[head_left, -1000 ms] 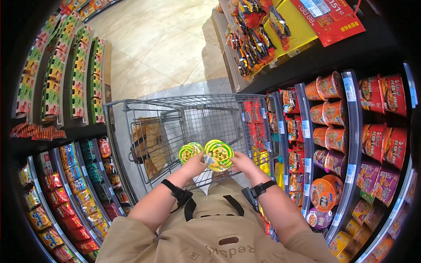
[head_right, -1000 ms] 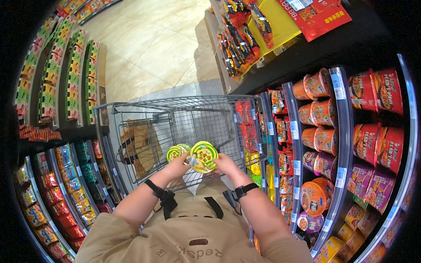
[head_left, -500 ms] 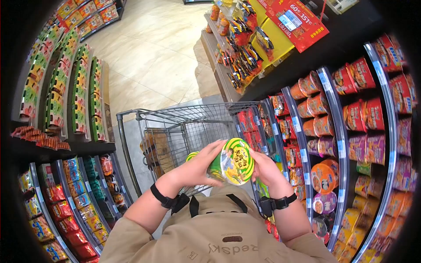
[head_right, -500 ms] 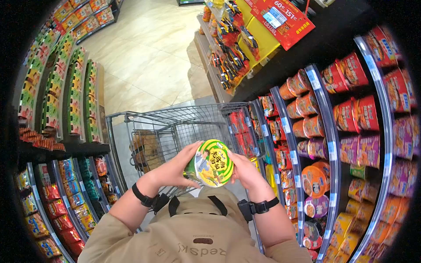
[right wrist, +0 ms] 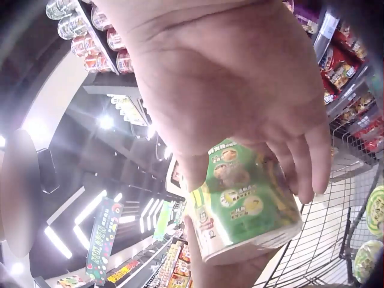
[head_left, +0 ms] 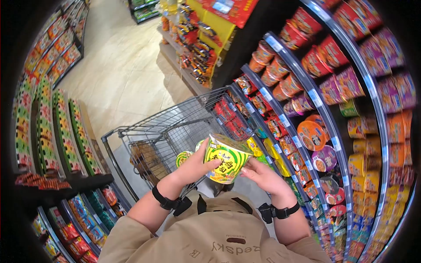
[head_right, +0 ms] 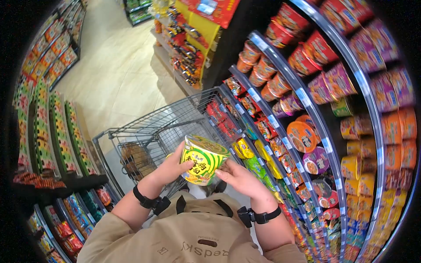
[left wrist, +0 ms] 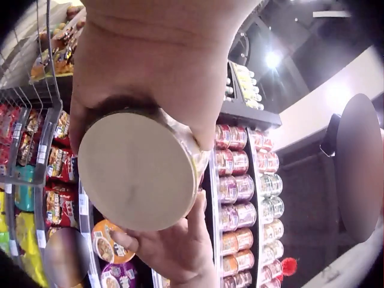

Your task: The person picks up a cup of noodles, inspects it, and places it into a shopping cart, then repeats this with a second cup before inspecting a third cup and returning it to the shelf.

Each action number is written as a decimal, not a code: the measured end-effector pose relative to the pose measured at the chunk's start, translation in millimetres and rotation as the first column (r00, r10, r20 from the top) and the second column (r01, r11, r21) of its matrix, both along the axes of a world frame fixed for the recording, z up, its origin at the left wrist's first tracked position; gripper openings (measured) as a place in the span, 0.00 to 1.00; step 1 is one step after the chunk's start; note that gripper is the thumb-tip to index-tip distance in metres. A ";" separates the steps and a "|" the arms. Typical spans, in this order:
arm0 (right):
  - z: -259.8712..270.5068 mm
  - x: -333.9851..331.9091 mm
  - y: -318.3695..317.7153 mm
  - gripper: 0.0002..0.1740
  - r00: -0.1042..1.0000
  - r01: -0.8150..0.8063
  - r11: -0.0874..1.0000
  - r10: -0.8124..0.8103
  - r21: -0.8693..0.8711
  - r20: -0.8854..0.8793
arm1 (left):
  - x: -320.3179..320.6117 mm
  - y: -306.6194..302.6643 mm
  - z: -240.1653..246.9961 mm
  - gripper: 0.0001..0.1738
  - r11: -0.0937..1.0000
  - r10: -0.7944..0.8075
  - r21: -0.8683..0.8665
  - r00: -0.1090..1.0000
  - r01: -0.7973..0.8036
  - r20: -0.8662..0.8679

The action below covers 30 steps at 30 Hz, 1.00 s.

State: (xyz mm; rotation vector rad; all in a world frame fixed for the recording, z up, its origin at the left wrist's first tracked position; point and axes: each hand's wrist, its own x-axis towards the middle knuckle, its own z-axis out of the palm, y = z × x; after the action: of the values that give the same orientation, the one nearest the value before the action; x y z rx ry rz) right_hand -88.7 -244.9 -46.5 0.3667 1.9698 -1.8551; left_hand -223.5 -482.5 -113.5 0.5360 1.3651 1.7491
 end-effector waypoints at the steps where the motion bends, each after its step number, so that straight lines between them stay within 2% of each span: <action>1: 1.6 9.0 3.7 0.35 0.999 0.034 0.999 -0.034 -0.028 0.000 | 6.2 8.5 1.0 0.56 0.999 -0.043 -0.020 0.997 0.042 -0.068; 2: 3.0 19.0 7.9 0.38 0.998 0.069 0.996 -0.069 -0.055 -0.001 | 10.8 18.1 3.7 0.57 0.996 -0.088 -0.042 0.987 0.084 -0.135; 3: 1.6 30.7 13.1 0.41 0.990 0.140 0.987 -0.141 -0.074 -0.003 | 14.2 26.4 20.2 0.61 0.979 -0.180 -0.141 0.945 0.146 -0.273; 4: -1.0 43.9 20.8 0.41 0.985 0.167 0.983 -0.169 -0.075 -0.022 | 19.8 35.8 35.0 0.61 0.975 -0.207 -0.142 0.934 0.172 -0.291; 6: -4.1 73.9 40.3 0.42 0.962 0.210 0.977 -0.215 -0.048 -0.168 | 34.9 59.9 57.7 0.66 0.920 -0.367 -0.296 0.825 0.255 -0.431; 8: 2.2 108.4 61.7 0.43 0.940 0.274 0.959 -0.284 -0.077 -0.186 | 49.9 91.6 71.2 0.70 0.887 -0.456 -0.316 0.752 0.338 -0.476; 10: -0.2 149.9 86.5 0.43 0.915 0.371 0.921 -0.384 -0.120 -0.125 | 75.0 123.1 81.0 0.73 0.794 -0.593 -0.473 0.658 0.382 -0.464; 11: 3.1 170.6 96.5 0.43 0.896 0.400 0.905 -0.419 -0.143 -0.144 | 89.4 140.6 62.4 0.75 0.844 -0.536 -0.364 0.617 0.393 -0.576; 14: -1.5 235.3 123.1 0.41 0.825 0.525 0.839 -0.542 -0.139 -0.159 | 126.5 199.7 74.9 0.76 0.776 -0.625 -0.377 0.533 0.505 -0.571; 16: -7.9 271.1 139.2 0.38 0.758 0.586 0.784 -0.620 -0.204 -0.203 | 151.8 237.0 88.6 0.75 0.735 -0.667 -0.420 0.458 0.532 -0.588; 17: -7.1 307.1 152.3 0.36 0.697 0.659 0.727 -0.687 -0.193 -0.208 | 179.6 271.1 94.4 0.75 0.715 -0.683 -0.429 0.417 0.553 -0.600; 19: 6.9 332.2 164.8 0.33 0.621 0.728 0.670 -0.733 -0.141 -0.277 | 205.7 302.9 88.9 0.74 0.737 -0.654 -0.411 0.412 0.537 -0.635; 22: -3.7 366.9 185.7 0.31 0.506 0.799 0.579 -0.794 -0.164 -0.338 | 237.5 343.7 87.8 0.73 0.741 -0.624 -0.366 0.376 0.563 -0.685; 24: -1.1 383.0 196.9 0.33 0.469 0.825 0.548 -0.799 -0.137 -0.376 | 256.5 365.2 90.5 0.72 0.713 -0.664 -0.379 0.393 0.590 -0.637; 26: 11.0 392.4 207.7 0.36 0.415 0.860 0.491 -0.832 -0.139 -0.368 | 272.0 379.2 94.6 0.72 0.742 -0.636 -0.360 0.426 0.565 -0.643; 27: 11.8 397.0 215.5 0.40 0.437 0.852 0.512 -0.809 -0.106 -0.394 | 278.2 384.1 95.1 0.72 0.747 -0.637 -0.356 0.450 0.562 -0.626; 30: 11.2 402.0 233.8 0.41 0.470 0.839 0.536 -0.797 -0.087 -0.380 | 280.7 393.1 92.0 0.73 0.772 -0.611 -0.370 0.443 0.516 -0.656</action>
State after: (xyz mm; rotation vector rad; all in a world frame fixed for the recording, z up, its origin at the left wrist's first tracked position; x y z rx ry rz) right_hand 313.3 -11.2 -35.3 1.2990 2.3972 -2.5325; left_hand 57.3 -89.4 -21.6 1.5960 1.5380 0.8528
